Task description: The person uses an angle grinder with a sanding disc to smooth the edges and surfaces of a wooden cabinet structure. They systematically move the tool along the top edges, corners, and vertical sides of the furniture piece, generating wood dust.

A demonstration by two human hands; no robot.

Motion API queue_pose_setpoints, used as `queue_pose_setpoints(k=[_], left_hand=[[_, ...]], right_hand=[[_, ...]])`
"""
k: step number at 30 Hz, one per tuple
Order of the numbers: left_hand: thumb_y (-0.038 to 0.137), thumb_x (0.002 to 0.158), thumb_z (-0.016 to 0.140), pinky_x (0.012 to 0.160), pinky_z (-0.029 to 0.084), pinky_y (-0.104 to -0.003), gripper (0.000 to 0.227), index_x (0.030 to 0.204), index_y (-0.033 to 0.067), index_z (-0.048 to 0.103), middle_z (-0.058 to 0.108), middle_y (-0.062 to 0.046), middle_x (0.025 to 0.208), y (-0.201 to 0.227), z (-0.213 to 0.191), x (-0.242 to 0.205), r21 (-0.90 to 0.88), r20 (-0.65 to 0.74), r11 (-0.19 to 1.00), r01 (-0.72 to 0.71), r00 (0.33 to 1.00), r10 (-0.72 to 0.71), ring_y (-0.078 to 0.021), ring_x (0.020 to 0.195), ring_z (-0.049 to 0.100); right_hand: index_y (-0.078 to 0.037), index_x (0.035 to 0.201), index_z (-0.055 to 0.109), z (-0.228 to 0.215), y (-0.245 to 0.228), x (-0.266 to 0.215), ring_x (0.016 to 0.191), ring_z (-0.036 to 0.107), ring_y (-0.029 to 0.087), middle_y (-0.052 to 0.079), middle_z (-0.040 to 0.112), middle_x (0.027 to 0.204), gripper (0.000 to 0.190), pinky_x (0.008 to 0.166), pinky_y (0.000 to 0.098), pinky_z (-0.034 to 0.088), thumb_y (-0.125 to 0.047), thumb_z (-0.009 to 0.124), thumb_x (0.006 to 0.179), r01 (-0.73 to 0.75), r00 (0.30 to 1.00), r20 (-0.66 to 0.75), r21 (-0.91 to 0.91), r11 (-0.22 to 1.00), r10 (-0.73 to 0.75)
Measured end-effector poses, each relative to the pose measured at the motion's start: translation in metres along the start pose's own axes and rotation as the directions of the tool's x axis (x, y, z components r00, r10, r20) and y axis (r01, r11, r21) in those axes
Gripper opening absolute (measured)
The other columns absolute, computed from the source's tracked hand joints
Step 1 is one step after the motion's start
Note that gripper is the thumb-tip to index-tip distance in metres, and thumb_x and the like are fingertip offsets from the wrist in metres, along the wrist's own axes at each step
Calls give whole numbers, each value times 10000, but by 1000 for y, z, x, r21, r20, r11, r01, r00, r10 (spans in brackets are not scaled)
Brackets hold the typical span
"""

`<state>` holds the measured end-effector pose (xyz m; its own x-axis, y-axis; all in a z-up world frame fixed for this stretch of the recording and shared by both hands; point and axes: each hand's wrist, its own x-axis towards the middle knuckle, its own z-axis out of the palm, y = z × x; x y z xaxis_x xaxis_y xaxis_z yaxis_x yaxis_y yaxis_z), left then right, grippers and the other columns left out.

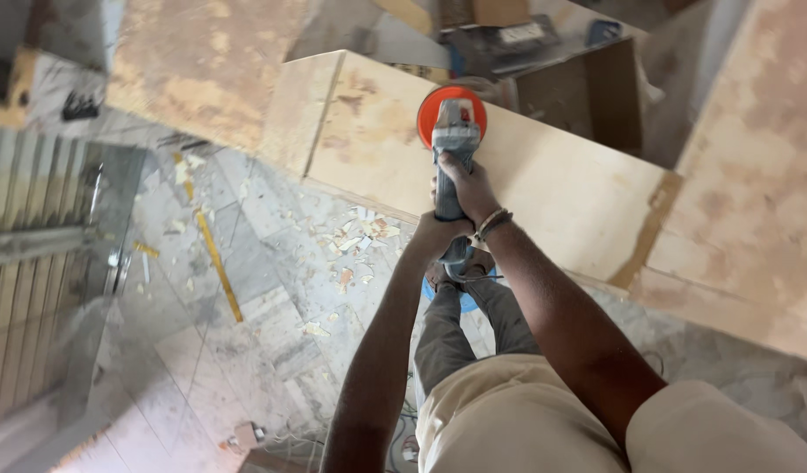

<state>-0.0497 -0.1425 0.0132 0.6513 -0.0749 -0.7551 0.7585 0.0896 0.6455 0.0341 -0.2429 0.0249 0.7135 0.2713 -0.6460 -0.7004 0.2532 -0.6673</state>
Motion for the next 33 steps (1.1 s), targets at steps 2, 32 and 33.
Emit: queue_pose_setpoints(k=[2, 32, 33], left_hand=[[141, 685, 821, 678, 593, -337, 327, 940, -49, 747, 767, -113, 840, -13, 22, -14, -80, 52, 996, 45, 998, -41, -193, 731, 739], [325, 634, 872, 756, 595, -299, 544, 1016, -42, 745, 771, -109, 947, -117, 235, -89, 630, 448, 777, -2, 817, -362, -183, 832, 745], [341, 631, 876, 752, 596, -297, 555, 1007, -47, 749, 773, -108, 943, -116, 237, -88, 656, 436, 755, 4, 814, -384, -180, 827, 746]], right_hand=[[-7, 1081, 611, -21, 7, -20, 618, 677, 180, 94, 670, 791, 375, 553, 326, 585, -342, 713, 946, 4, 1000, -31, 27, 1000, -3], [-22, 1152, 597, -235, 82, -265, 699, 709, 227, 121, 677, 870, 404, 605, 368, 610, -389, 639, 989, 212, 786, -617, 342, 915, 48], [-28, 1157, 600, -236, 81, -266, 694, 708, 226, 123, 678, 869, 405, 603, 368, 611, -394, 632, 987, 221, 778, -628, 330, 918, 38]])
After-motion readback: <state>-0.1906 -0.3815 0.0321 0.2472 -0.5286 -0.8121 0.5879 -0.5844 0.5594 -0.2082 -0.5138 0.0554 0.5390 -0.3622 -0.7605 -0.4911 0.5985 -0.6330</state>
